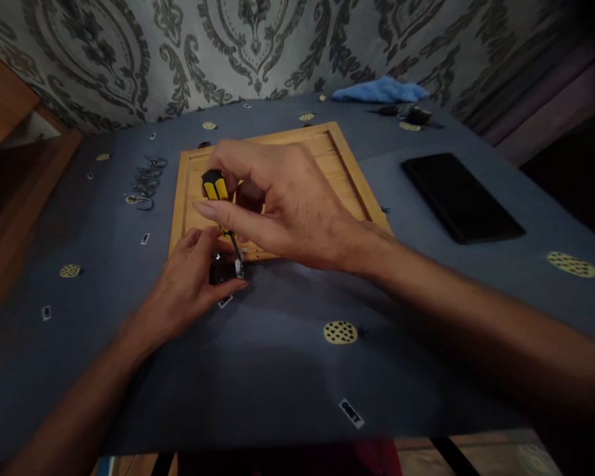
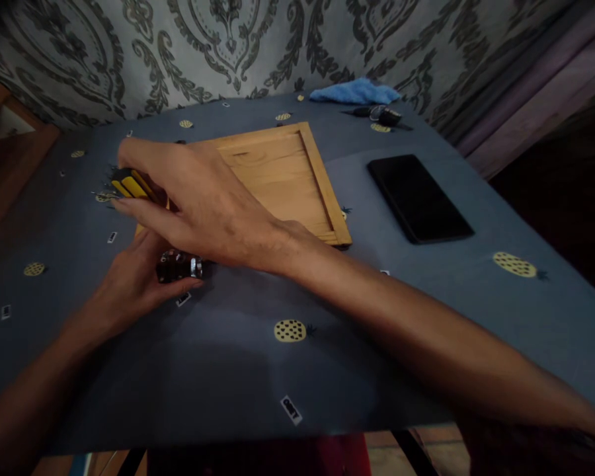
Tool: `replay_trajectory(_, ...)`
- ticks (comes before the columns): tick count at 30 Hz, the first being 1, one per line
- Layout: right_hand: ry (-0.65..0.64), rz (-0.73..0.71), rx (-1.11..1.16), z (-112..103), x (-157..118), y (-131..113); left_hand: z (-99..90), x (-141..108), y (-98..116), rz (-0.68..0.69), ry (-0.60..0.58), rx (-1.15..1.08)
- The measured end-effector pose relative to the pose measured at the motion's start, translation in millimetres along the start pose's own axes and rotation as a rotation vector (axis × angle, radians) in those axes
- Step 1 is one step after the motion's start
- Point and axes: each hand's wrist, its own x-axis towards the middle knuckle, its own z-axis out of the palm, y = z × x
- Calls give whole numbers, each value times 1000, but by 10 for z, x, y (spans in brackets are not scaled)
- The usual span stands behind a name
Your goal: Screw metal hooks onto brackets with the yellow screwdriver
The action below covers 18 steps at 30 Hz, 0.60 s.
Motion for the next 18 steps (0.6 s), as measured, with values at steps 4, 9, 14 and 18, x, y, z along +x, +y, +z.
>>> replay_trajectory(4,-160,26,-126,-38,0,17,3,2,-19,-11,-4,3)
replay_trajectory(9,-185,-1,-141,-34,-3,26,-2,1,-13,-34,-9,16)
replay_trajectory(14,-66,108,-65,-53,1,-63,-29,-1,29,-12,-25,14)
replay_trajectory(18,-53,82,-26,-39,12,-31,-41,1,50,-18,-22,-8)
